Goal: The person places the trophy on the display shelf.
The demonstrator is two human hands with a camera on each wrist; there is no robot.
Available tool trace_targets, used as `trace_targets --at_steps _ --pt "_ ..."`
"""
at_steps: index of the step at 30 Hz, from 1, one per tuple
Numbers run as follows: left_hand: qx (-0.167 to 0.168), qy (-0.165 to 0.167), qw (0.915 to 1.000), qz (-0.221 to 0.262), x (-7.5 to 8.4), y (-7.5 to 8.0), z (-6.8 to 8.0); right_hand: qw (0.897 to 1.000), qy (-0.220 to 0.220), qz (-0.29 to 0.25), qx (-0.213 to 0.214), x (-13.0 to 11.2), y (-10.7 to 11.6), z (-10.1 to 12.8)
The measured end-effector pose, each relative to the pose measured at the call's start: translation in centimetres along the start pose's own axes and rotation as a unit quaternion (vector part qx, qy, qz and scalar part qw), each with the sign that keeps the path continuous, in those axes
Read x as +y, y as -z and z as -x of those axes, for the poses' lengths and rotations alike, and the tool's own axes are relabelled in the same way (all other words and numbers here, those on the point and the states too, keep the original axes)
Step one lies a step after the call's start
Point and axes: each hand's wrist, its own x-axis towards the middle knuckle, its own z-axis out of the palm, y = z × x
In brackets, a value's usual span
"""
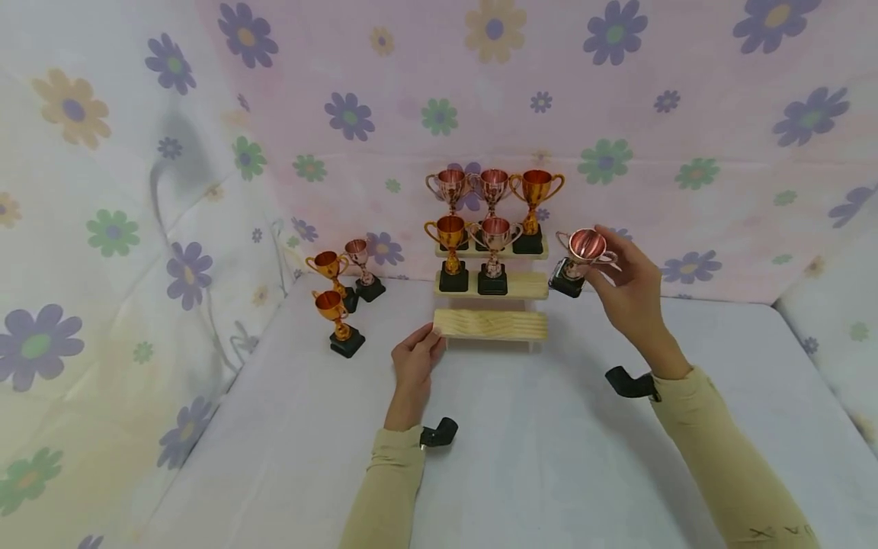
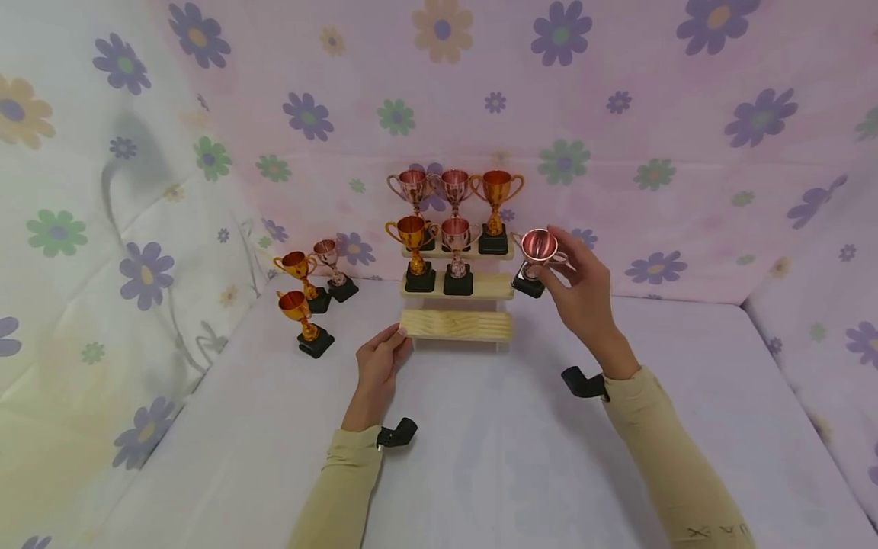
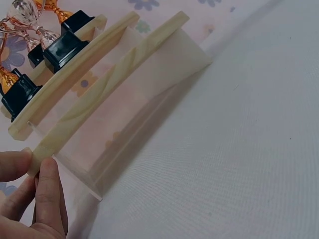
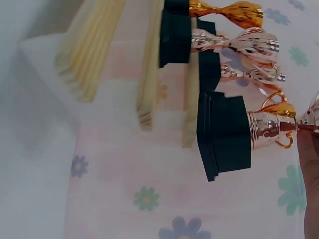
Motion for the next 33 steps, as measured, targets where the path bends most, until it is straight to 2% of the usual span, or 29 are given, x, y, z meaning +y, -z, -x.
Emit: trace_targets --at_steps 4,7,14,21,26,33 --pt "0.001 -0.002 1.0 -0.002 0.1 0.1 0.0 0.996 -0.02 -0.082 -0.012 0.2 -0.9 -1.3" --pt "0.0 -0.002 1.0 -0.002 0.1 0.1 -0.1 0.994 -0.035 -0.098 -0.036 1.1 -1.3 -2.0" --pt "0.0 0.001 1.0 0.002 -0.1 0.1 -0.2 0.992 -0.078 -0.062 -0.083 3.1 -2.1 -2.5" --pt "0.004 0.005 1.0 -0.001 0.0 0.1 -0.1 0.992 -0.078 -0.005 -0.102 3.6 -2.6 -3.1" --pt "0.004 0.001 1.0 0.0 0.0 0.1 -0.1 0.988 -0.086 -0.008 -0.125 3.5 -2.7 -3.7" --pt "0.007 -0.003 1.0 0.005 -0.1 0.2 -0.2 0.983 -0.112 -0.026 -0.143 4.9 -2.6 -3.9"
